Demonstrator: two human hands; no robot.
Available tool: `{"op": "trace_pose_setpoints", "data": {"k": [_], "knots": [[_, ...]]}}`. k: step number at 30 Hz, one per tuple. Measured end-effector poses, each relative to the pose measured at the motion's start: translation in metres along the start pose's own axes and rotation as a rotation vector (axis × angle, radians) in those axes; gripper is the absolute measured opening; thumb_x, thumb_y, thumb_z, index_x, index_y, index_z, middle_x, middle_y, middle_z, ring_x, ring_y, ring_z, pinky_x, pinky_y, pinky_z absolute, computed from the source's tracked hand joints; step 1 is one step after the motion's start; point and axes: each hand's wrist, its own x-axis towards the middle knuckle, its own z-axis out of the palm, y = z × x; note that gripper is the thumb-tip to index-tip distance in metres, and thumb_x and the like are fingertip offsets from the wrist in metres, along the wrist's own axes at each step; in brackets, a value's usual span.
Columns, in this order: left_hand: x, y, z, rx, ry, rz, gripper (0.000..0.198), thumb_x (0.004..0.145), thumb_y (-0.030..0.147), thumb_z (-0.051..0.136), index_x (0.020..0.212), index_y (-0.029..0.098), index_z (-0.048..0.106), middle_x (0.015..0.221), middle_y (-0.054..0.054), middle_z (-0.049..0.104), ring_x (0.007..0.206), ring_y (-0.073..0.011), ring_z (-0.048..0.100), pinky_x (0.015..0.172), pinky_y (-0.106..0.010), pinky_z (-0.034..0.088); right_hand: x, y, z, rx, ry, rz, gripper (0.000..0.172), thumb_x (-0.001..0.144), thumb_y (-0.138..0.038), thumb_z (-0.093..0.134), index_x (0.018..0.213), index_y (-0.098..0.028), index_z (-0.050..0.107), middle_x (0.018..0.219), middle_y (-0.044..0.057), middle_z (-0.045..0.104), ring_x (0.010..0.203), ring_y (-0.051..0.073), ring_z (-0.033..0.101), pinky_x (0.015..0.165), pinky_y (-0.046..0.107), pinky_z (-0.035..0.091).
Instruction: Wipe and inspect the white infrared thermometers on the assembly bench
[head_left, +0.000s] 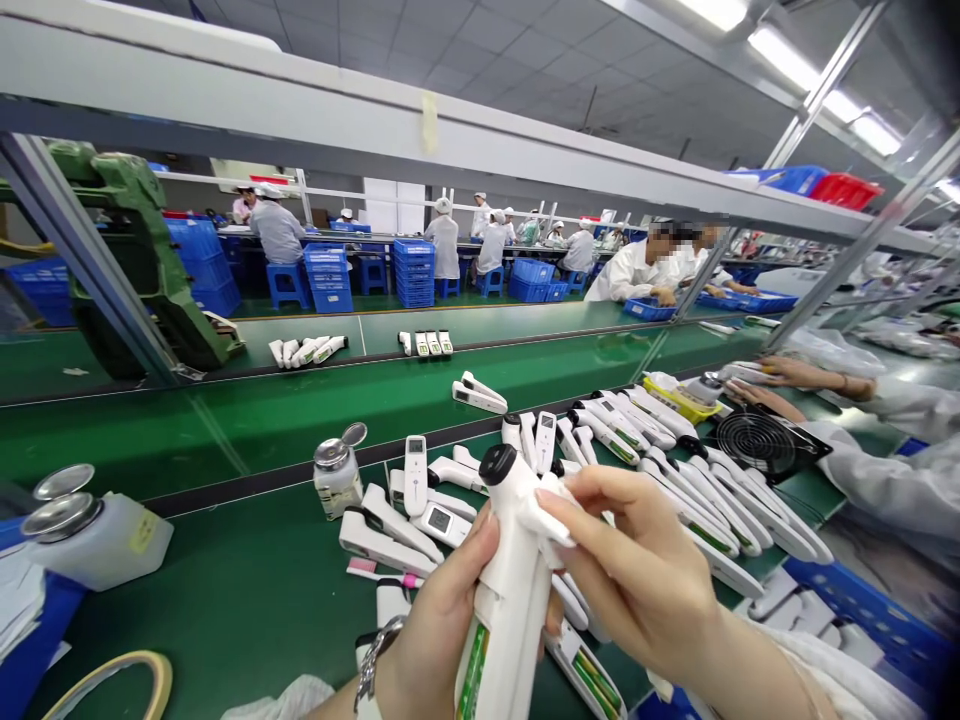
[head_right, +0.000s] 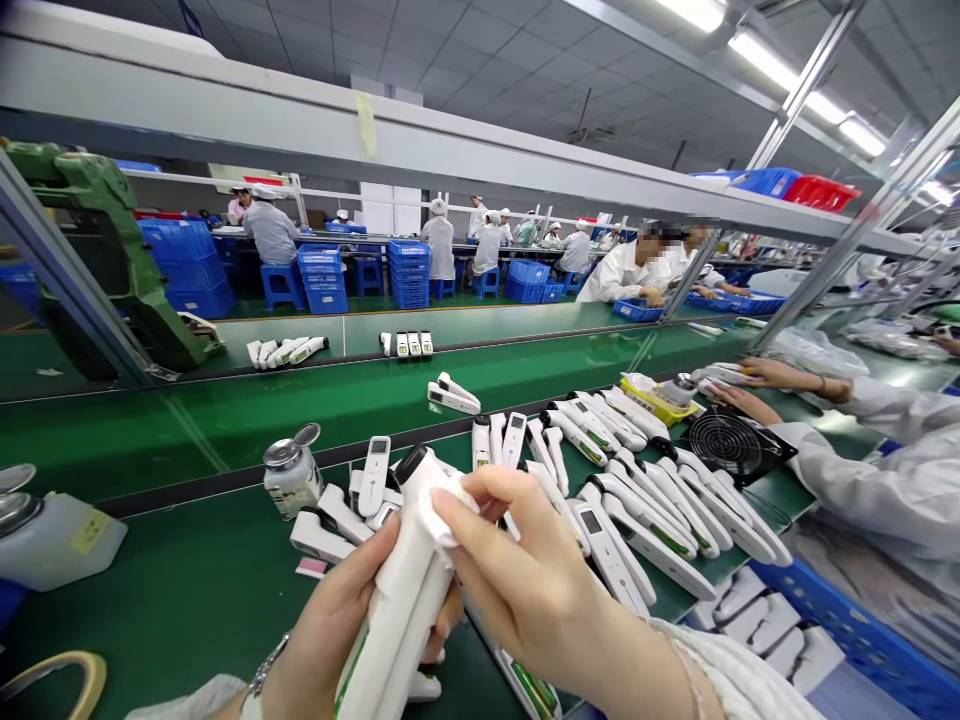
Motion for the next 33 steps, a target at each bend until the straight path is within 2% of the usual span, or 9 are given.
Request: {"op": "trace_pose_setpoints", "data": {"k": [2,4,9,12,16,20,25,28,33], "knots": [[0.001,-0.001,-0.002,0.039,0.017,0.004,0.048,0.087,0.049,0.027,0.088,0.012,0.057,0.055,-0.007,0.057,0.047,-0.0126,0.052,0.051,-0.022,0.038,0.0,-0.001,-0.004,0.013,-0.133,-0.025,0.046,0.081,0.002,0.049,0.126,-0.006,0.046,0.114,0.015,0.042,0.101,0.021,0.047,0.078,0.03,0.047],[0.001,-0.002,-0.002,0.054,0.003,0.034,0.046,0.087,0.048,0.03,0.08,0.012,0.059,0.056,-0.008,0.059,0.047,-0.0124,0.052,0.051,-0.022,0.038,0.003,-0.001,-0.007,0.029,-0.182,-0.028,0.043,0.082,0.002,0.047,0.123,-0.009,0.048,0.111,0.013,0.044,0.097,0.019,0.049,0.078,0.028,0.048],[-0.006,0.0,0.003,-0.01,-0.046,0.082,0.042,0.085,0.047,0.04,0.088,0.012,0.062,0.061,-0.007,0.061,0.052,-0.012,0.053,0.053,-0.021,0.04,0.014,-0.001,-0.006,0.052,0.011,0.078,0.032,0.079,0.001,0.052,0.106,-0.017,0.057,0.09,0.006,0.051,0.078,0.014,0.054,0.064,0.024,0.049],[-0.01,0.002,0.005,-0.091,-0.077,0.095,0.034,0.083,0.043,0.047,0.083,0.013,0.064,0.059,-0.005,0.061,0.054,-0.0114,0.055,0.055,-0.02,0.041,0.018,-0.006,-0.004,0.118,-0.083,0.021,0.03,0.08,-0.001,0.051,0.106,-0.015,0.057,0.087,0.006,0.052,0.074,0.013,0.054,0.061,0.022,0.05],[-0.011,0.005,0.007,-0.018,-0.05,0.15,0.035,0.083,0.043,0.047,0.081,0.012,0.064,0.058,-0.005,0.06,0.046,-0.0104,0.051,0.048,-0.02,0.038,0.025,-0.008,-0.002,0.01,0.046,0.022,0.026,0.08,-0.002,0.053,0.102,-0.014,0.059,0.086,0.006,0.053,0.074,0.012,0.053,0.061,0.023,0.047],[-0.013,0.005,0.008,-0.046,-0.03,0.163,0.031,0.08,0.044,0.053,0.077,0.015,0.064,0.06,-0.004,0.06,0.054,-0.0118,0.053,0.054,-0.021,0.041,0.03,-0.01,-0.004,-0.026,-0.063,-0.065,0.023,0.082,-0.008,0.054,0.105,-0.012,0.059,0.078,0.005,0.055,0.068,0.014,0.051,0.058,0.026,0.044],[-0.013,0.004,0.008,-0.001,-0.018,0.122,0.039,0.082,0.045,0.048,0.07,0.011,0.063,0.057,-0.006,0.059,0.05,-0.0103,0.05,0.053,-0.02,0.039,0.031,-0.007,-0.004,-0.135,0.031,-0.1,0.022,0.08,-0.006,0.055,0.101,-0.014,0.059,0.073,0.003,0.056,0.064,0.014,0.05,0.058,0.03,0.037],[-0.012,0.005,0.01,-0.045,-0.032,0.143,0.031,0.079,0.043,0.054,0.076,0.014,0.063,0.057,-0.004,0.059,0.052,-0.0112,0.052,0.055,-0.021,0.041,0.032,-0.002,-0.002,-0.09,-0.056,-0.149,0.021,0.083,-0.013,0.054,0.103,-0.013,0.058,0.067,0.002,0.054,0.059,0.014,0.048,0.056,0.03,0.034],[-0.009,0.007,0.01,-0.064,0.048,0.156,0.028,0.083,0.037,0.05,0.085,0.013,0.063,0.06,-0.004,0.06,0.051,-0.0119,0.053,0.05,-0.022,0.039,0.034,0.001,-0.001,-0.132,-0.034,-0.129,0.019,0.081,-0.011,0.055,0.099,-0.016,0.059,0.069,0.002,0.054,0.06,0.014,0.046,0.058,0.03,0.033]]}}
